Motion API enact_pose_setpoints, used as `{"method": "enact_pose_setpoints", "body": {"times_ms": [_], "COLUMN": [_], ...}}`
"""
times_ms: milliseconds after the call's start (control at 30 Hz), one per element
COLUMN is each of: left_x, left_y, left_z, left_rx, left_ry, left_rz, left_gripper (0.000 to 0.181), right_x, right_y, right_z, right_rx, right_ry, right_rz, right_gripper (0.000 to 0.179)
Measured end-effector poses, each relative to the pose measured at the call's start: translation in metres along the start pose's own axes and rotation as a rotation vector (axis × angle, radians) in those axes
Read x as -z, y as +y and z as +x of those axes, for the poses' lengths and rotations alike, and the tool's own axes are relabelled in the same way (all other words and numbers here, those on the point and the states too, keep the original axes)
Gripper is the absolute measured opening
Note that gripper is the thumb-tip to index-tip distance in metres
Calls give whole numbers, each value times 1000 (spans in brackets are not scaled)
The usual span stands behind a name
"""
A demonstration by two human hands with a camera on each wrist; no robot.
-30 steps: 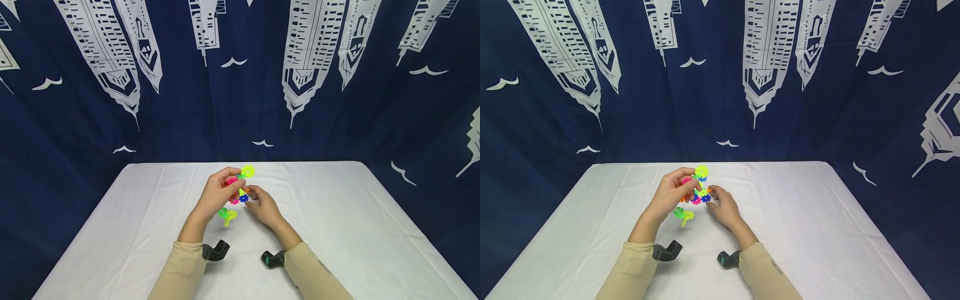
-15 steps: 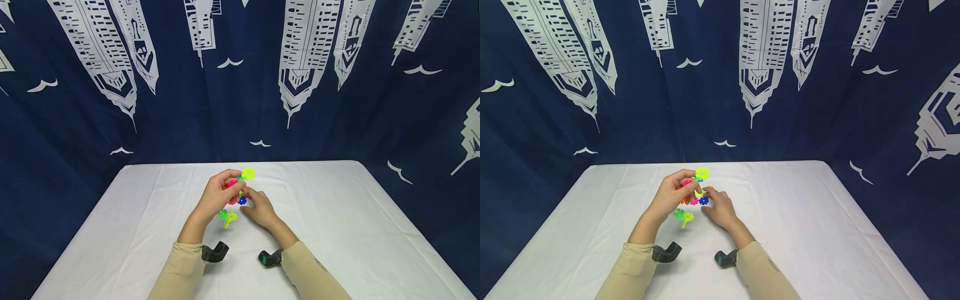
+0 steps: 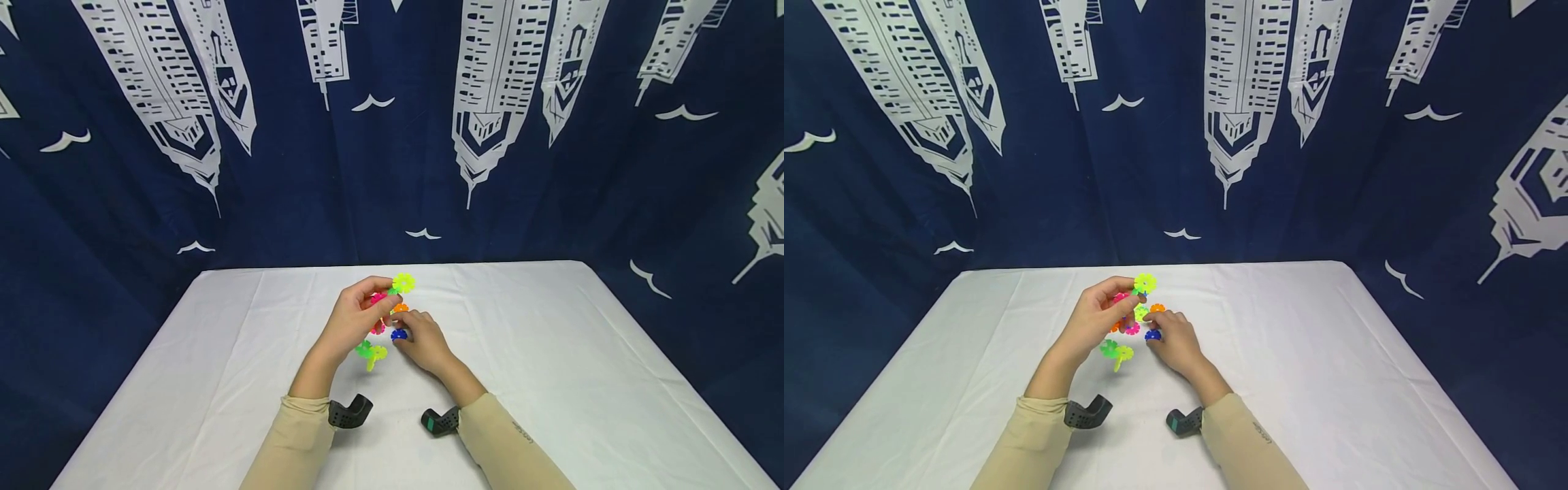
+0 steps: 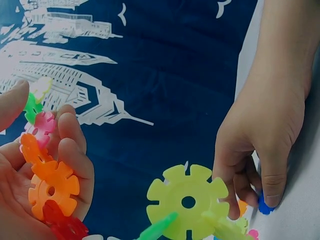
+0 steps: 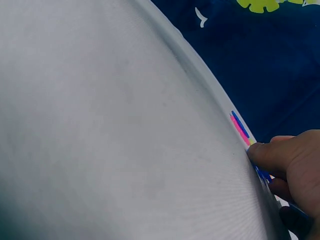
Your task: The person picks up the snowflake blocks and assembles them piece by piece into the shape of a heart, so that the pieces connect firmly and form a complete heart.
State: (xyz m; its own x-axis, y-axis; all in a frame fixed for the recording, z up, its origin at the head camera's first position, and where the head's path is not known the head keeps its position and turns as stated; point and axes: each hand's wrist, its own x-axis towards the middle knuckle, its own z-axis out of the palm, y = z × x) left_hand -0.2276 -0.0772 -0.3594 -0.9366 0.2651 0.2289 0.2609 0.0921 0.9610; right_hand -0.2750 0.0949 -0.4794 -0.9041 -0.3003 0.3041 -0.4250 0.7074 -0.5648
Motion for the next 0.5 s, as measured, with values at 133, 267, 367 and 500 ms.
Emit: {"method": "enact_pose_setpoints", "body": {"times_ms": [133,267,367,500], "left_x": [0,1,3,5], "left_y": [1,3,2,2], "left_z": [0,0,0,1], "left_rx": [-36,-85,-115,-148], "left_ry": [7,8,-2,-20], "left_rz": [-22,-33,-45,-67], "left_gripper": [34,31,33,40], "right_x": [2,4,5,7], "right_y": [-2,-3,-2,-4], "right_z": [0,1,2,4], "right_rx": [-21,-17,-8,-26], "right_ry": [-3,-1,7,16], "right_rz": [33,94,118,146], "right_gripper": [39,38,34,28]}}
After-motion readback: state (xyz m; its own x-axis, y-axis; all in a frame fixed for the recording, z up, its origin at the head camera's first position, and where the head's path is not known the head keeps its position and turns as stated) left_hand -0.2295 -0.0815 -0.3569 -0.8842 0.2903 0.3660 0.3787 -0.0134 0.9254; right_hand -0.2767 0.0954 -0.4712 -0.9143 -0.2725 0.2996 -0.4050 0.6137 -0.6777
